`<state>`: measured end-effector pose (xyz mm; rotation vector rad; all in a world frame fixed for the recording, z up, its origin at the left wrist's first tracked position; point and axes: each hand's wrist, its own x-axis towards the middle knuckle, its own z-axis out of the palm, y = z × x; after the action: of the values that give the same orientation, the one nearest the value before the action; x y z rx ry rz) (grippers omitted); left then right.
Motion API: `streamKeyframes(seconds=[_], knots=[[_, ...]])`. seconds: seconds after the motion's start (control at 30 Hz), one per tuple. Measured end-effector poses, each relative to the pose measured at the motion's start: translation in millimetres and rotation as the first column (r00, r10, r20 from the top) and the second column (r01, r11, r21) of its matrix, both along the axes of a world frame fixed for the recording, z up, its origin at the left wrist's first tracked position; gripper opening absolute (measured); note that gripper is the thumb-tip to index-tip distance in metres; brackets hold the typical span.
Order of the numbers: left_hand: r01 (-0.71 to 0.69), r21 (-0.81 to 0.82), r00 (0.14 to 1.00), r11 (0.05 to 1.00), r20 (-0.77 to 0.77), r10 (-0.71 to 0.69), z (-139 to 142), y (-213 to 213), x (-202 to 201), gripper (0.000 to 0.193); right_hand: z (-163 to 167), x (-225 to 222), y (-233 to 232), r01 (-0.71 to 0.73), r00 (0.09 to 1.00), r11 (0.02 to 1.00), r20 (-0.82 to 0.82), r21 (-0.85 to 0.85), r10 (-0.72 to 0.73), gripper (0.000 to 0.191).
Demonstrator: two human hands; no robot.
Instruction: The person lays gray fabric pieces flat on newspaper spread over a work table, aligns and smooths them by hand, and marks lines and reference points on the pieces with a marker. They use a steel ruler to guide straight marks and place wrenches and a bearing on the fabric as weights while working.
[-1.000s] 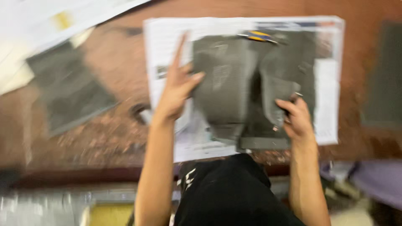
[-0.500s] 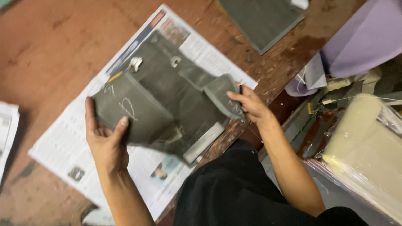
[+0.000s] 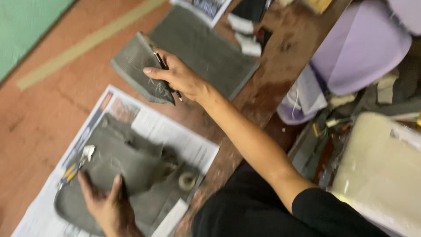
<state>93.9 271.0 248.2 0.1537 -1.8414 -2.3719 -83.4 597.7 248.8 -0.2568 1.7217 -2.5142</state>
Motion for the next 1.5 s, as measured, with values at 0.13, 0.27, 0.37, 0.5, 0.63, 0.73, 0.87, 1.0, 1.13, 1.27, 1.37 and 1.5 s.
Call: streamKeyframes(seconds=[0.13,0.27,0.37,0.5,0.63,0.73,0.87,1.0,1.13,1.27,1.37,1.5], knots=[[-0.105,-0.025,0.994,0.994,-0.03,0.104,-7,35,-15,0.095,-41,-26,67,0.128,0.991,0.991,0.029,0.036,-0.129,0.067],[-0.124,-0.012,0.992,0.992,0.029,0.124,-22,46,-15,0.094,-159,10,124,0.235,0.903,0.892,0.252,0.386,-0.347,0.069],[-0.146,-0.027,0.988,0.989,0.055,0.148,-33,43,-9,0.093,-232,51,146,0.25,0.811,0.752,0.292,0.611,-0.507,0.072],[-0.248,0.011,0.96,0.969,0.136,0.244,-39,45,-5,0.092,-246,85,153,0.212,0.723,0.467,0.184,0.859,-0.666,0.057],[-0.195,0.03,0.968,0.98,0.164,0.188,-37,77,-15,0.093,-210,114,147,0.271,0.79,0.629,0.205,0.729,-0.578,0.043],[-0.052,0.113,0.991,0.992,0.129,0.037,-31,113,-28,0.096,-177,134,134,0.01,0.851,0.931,0.486,0.365,-0.199,0.043],[0.194,0.061,0.981,0.979,0.015,-0.195,-11,152,-50,0.094,-147,125,108,-0.223,0.692,0.92,0.612,-0.323,0.383,0.049],[0.346,-0.052,0.93,0.937,0.153,-0.335,2,194,-78,0.067,-123,75,107,-0.055,0.486,0.862,0.741,-0.504,0.464,0.045],[0.295,-0.206,0.908,0.933,0.366,-0.206,-13,238,-87,0.046,-120,25,131,-0.094,0.709,0.899,0.605,-0.428,0.362,0.023],[0.021,-0.196,0.907,0.98,0.417,0.064,-64,269,-74,0.046,-158,-20,182,-0.115,0.864,0.987,0.479,-0.111,0.155,0.019],[-0.207,-0.156,0.893,0.966,0.372,0.252,-111,269,-58,0.05,-195,-58,242,-0.101,0.902,0.93,0.427,0.354,-0.065,0.026],[-0.343,-0.297,0.807,0.891,0.393,0.441,-185,256,-67,0.074,-223,-82,311,0.069,0.982,0.804,0.102,0.59,-0.159,0.035]])
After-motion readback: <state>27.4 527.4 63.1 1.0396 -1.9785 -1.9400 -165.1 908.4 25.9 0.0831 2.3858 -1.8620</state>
